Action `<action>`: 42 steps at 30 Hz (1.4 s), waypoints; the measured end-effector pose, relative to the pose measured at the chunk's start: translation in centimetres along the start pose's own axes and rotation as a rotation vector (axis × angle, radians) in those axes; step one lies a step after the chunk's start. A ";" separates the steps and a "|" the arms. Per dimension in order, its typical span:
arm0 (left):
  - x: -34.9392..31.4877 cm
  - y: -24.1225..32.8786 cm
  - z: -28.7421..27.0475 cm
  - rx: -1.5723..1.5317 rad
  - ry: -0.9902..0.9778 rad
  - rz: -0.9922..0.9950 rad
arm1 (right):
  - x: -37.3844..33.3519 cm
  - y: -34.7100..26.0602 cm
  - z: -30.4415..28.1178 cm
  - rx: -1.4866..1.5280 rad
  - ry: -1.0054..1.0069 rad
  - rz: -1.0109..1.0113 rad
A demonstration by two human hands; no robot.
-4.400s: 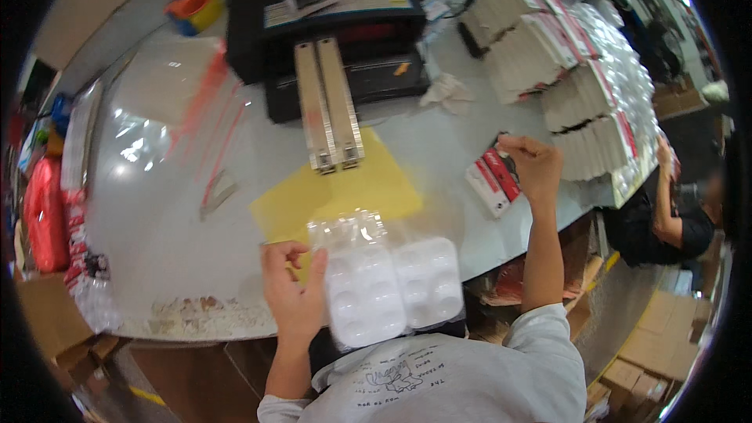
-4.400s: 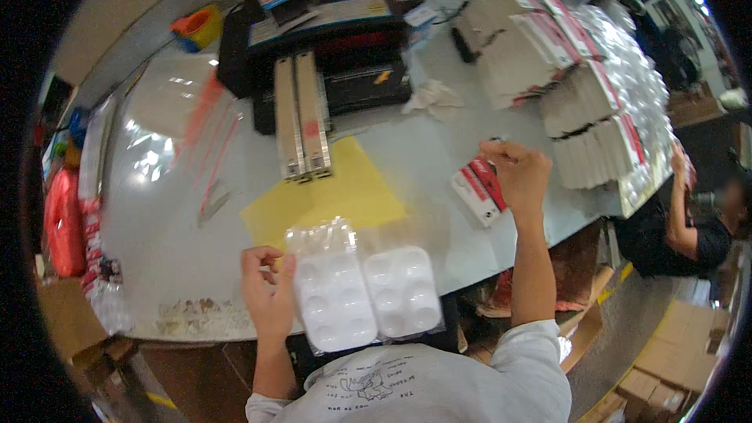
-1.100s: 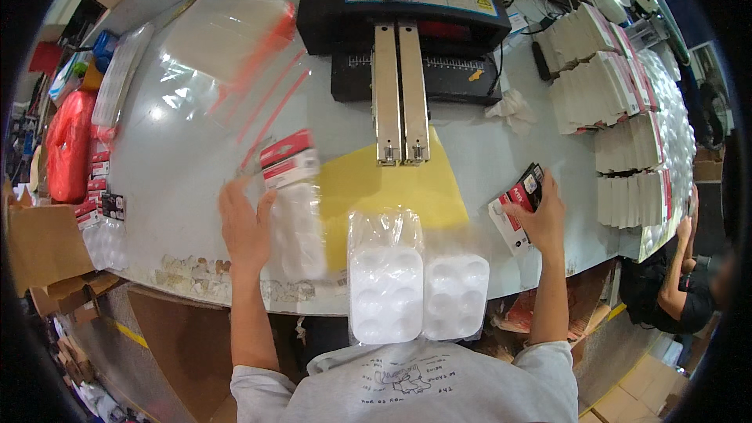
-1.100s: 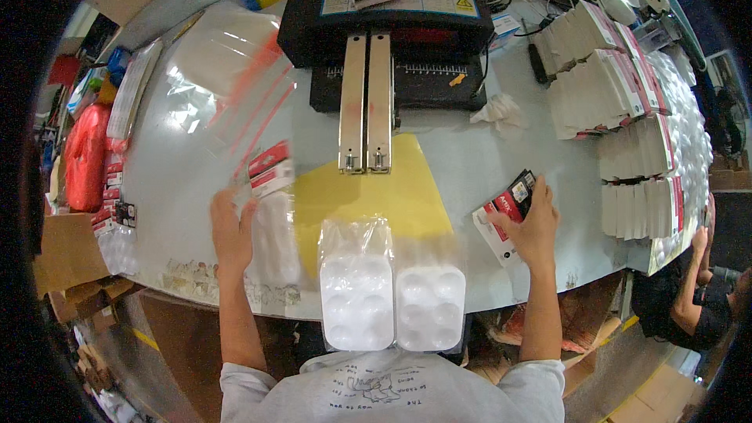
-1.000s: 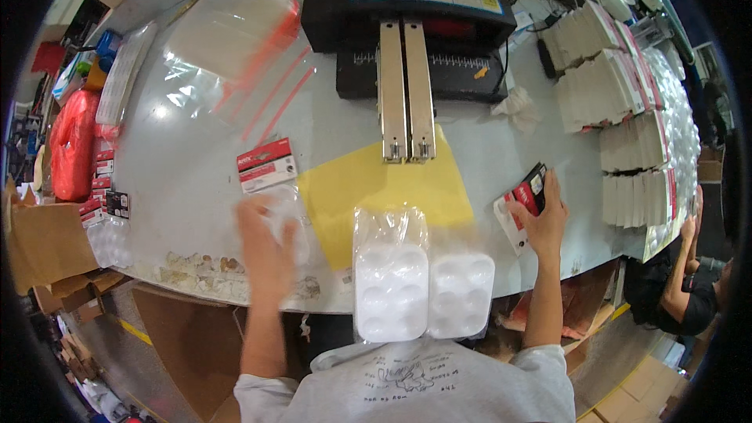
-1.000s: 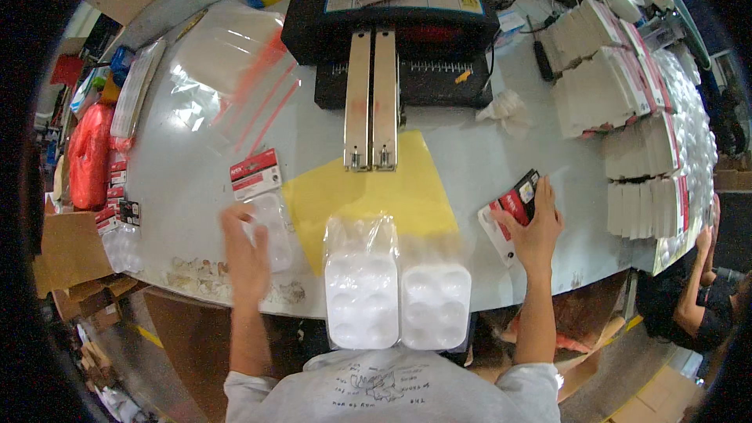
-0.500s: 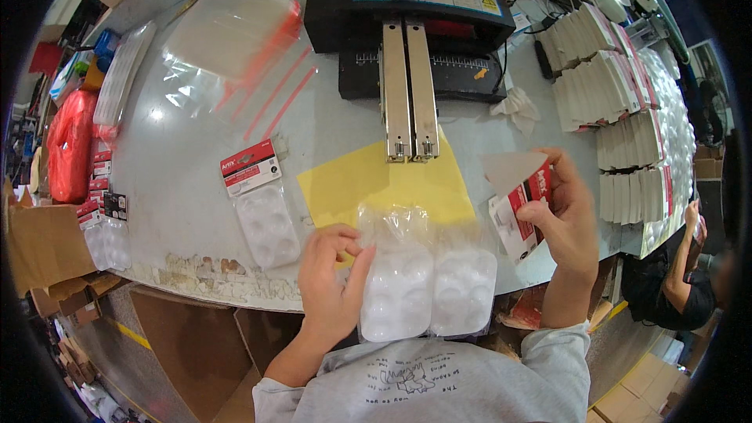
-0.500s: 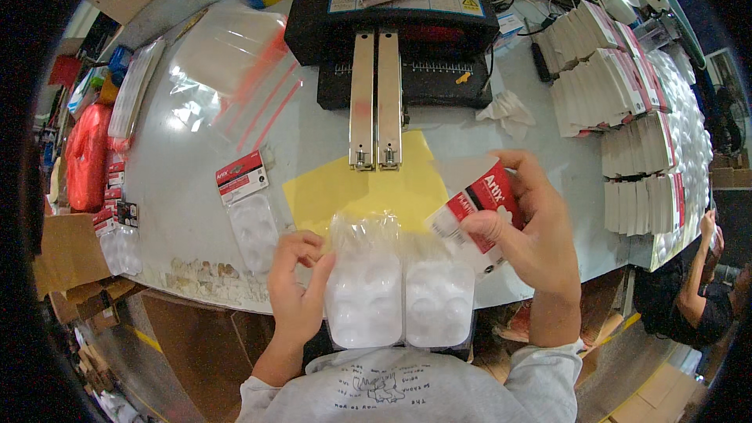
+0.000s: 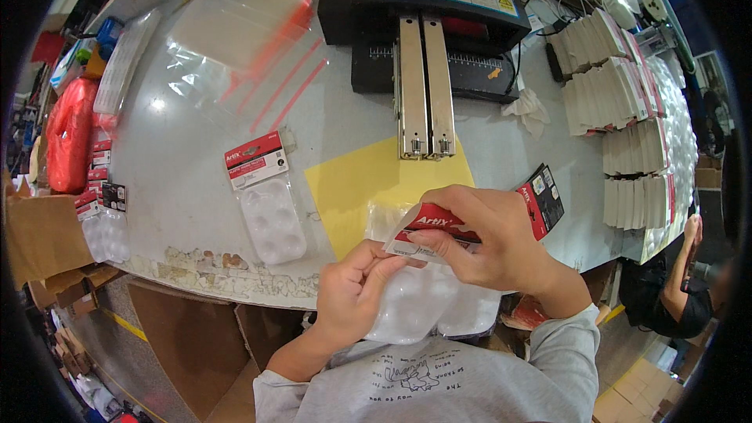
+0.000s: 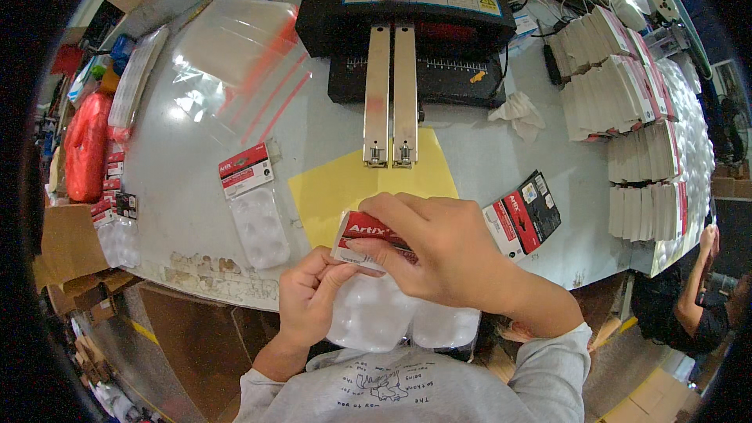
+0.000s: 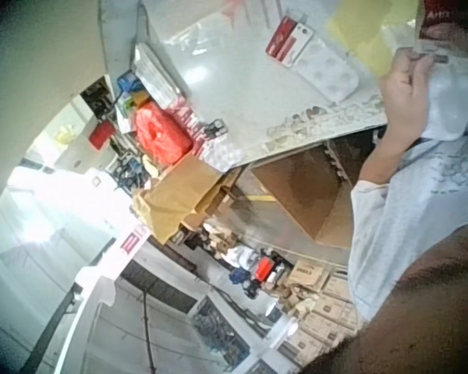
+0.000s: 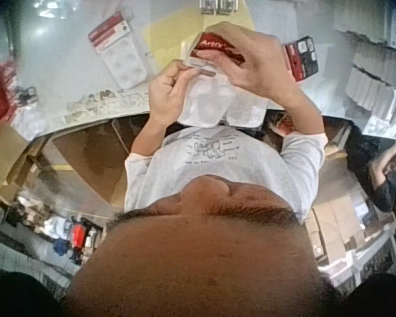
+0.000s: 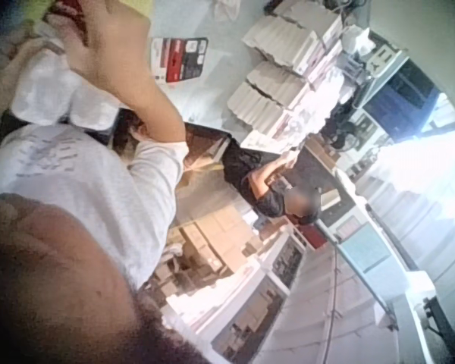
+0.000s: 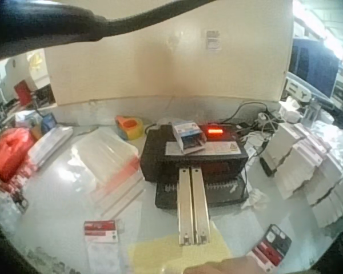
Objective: The person repeatedly picks white plastic mixing palettes from a cardboard box, places them into clear plastic bags, inserts red Artix labels, and sets the sealed packages on the table. The process is repeated multiple times with consistent handling of palettes, bags, and labels.
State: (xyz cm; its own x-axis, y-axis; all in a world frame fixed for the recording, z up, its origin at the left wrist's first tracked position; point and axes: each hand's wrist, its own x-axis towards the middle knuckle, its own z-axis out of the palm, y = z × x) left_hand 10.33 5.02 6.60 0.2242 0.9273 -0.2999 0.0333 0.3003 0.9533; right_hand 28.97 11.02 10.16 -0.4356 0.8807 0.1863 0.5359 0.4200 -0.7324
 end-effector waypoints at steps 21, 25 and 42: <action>-0.1 -0.1 1.2 0.289 0.187 0.311 | -1.1 0.0 0.7 -0.297 0.228 -0.131; -0.3 0.0 1.6 0.340 0.221 0.334 | -1.0 -1.0 0.0 -0.289 0.161 -0.061; -0.3 0.2 0.5 0.152 0.397 0.236 | -0.9 -0.3 -1.4 -0.026 0.334 0.223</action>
State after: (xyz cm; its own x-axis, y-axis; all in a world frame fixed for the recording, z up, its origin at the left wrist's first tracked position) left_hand 10.75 4.64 6.88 -0.1452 0.9887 -0.0373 0.1743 0.0627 0.9827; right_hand 30.21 10.43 11.15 -0.0496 0.9717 0.2310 0.6106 0.2125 -0.7629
